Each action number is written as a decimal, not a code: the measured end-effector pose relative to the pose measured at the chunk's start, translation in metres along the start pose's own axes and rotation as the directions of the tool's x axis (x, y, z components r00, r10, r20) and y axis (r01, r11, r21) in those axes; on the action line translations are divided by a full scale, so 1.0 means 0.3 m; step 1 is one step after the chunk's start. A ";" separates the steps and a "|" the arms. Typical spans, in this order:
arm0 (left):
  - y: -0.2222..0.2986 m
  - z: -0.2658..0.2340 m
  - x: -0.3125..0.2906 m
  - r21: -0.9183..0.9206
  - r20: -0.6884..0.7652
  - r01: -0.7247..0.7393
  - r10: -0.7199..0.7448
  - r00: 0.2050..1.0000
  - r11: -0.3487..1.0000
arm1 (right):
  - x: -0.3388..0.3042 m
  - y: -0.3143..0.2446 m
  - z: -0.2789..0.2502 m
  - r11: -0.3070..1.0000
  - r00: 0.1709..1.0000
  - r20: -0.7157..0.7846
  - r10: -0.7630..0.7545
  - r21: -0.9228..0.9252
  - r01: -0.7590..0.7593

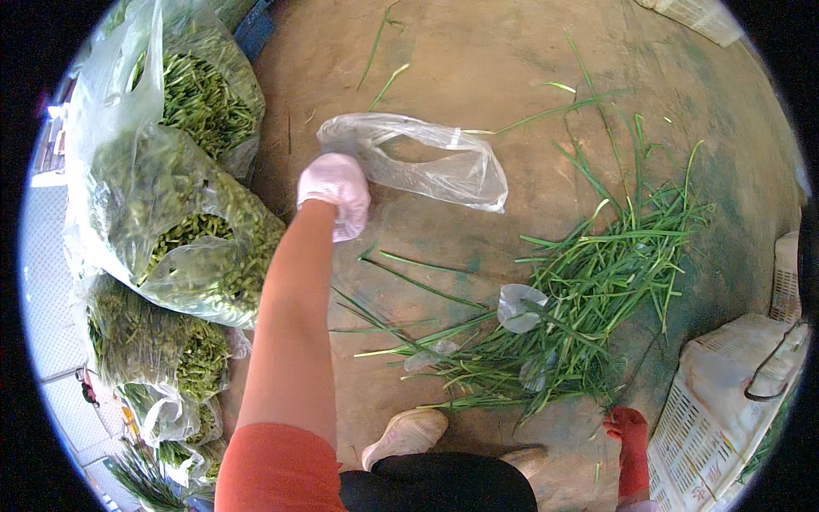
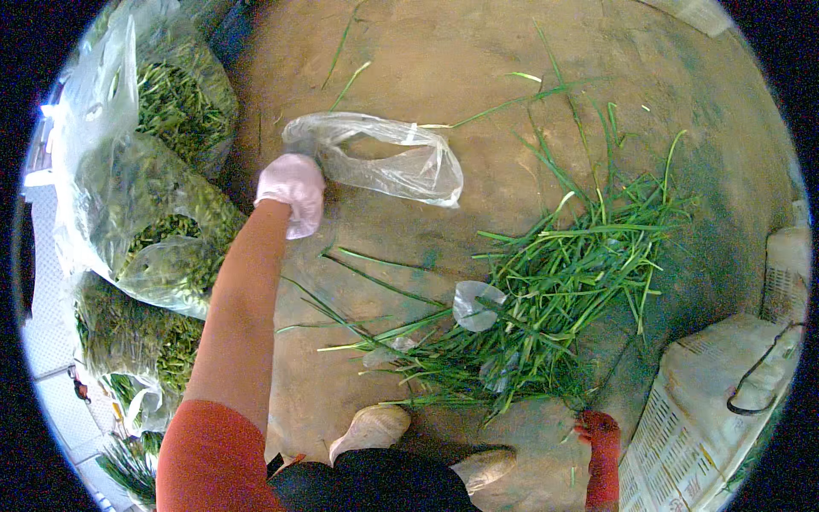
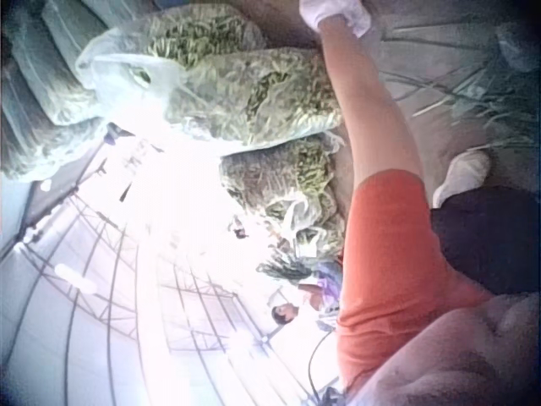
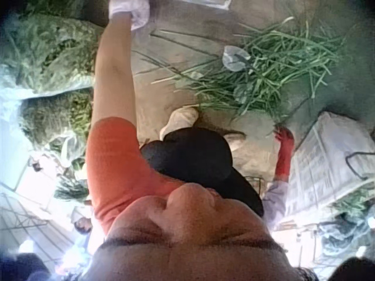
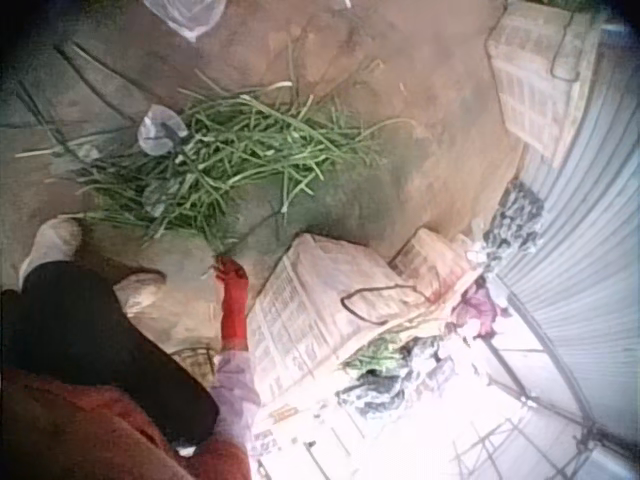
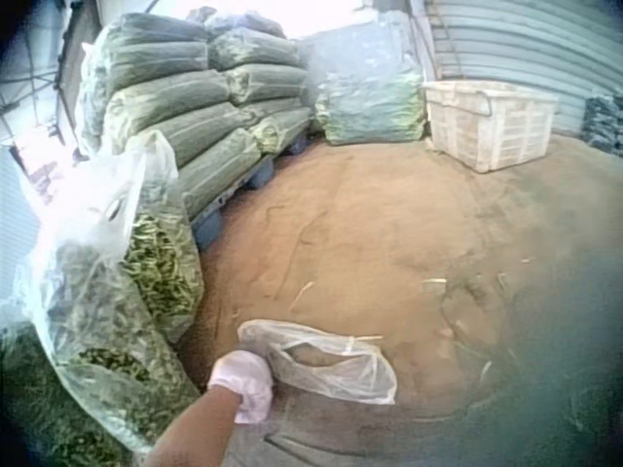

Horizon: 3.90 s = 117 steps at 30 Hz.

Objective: The person sorts bunches of green vegetables by hand, places them into plastic bags, weighs the bags on a digital scale, and ties the bags closed.

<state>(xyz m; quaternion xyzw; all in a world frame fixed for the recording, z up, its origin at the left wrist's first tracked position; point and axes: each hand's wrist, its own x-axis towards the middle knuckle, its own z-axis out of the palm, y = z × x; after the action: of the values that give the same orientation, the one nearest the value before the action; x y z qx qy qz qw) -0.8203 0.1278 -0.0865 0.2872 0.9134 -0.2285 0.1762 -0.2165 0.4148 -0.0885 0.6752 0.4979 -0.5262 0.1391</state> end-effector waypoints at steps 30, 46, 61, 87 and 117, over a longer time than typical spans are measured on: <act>0.757 -0.043 -0.870 -0.705 0.451 -0.385 0.795 0.406 0.596 | 0.376 -0.299 0.400 0.867 0.795 -0.448 -0.408 0.082 0.492; 0.870 0.042 -0.727 -0.351 0.103 -0.805 0.874 0.475 0.478 | -0.107 -0.157 0.500 0.687 0.753 0.270 -0.600 -0.307 0.658; 1.052 -0.220 -0.506 -0.063 -0.550 -0.989 0.823 0.144 0.130 | 0.040 -0.119 0.449 0.426 0.744 0.191 -0.640 -0.718 0.550; 0.962 -0.262 -0.650 -0.504 -0.072 -0.758 0.855 0.514 0.414 | 0.151 -0.351 0.252 0.751 0.791 0.037 -0.611 0.341 0.565; 0.508 0.141 -0.510 0.109 0.044 -0.382 0.379 0.924 0.918 | -0.654 -0.447 -0.758 0.391 -0.062 -0.439 -0.896 -0.848 0.359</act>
<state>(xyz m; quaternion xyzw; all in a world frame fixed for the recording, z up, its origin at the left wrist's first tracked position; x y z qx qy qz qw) -0.6016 0.1493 -0.1005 0.4664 0.8235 -0.2452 0.2103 -0.1864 0.5358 0.2159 0.4336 0.8560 0.0834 -0.2689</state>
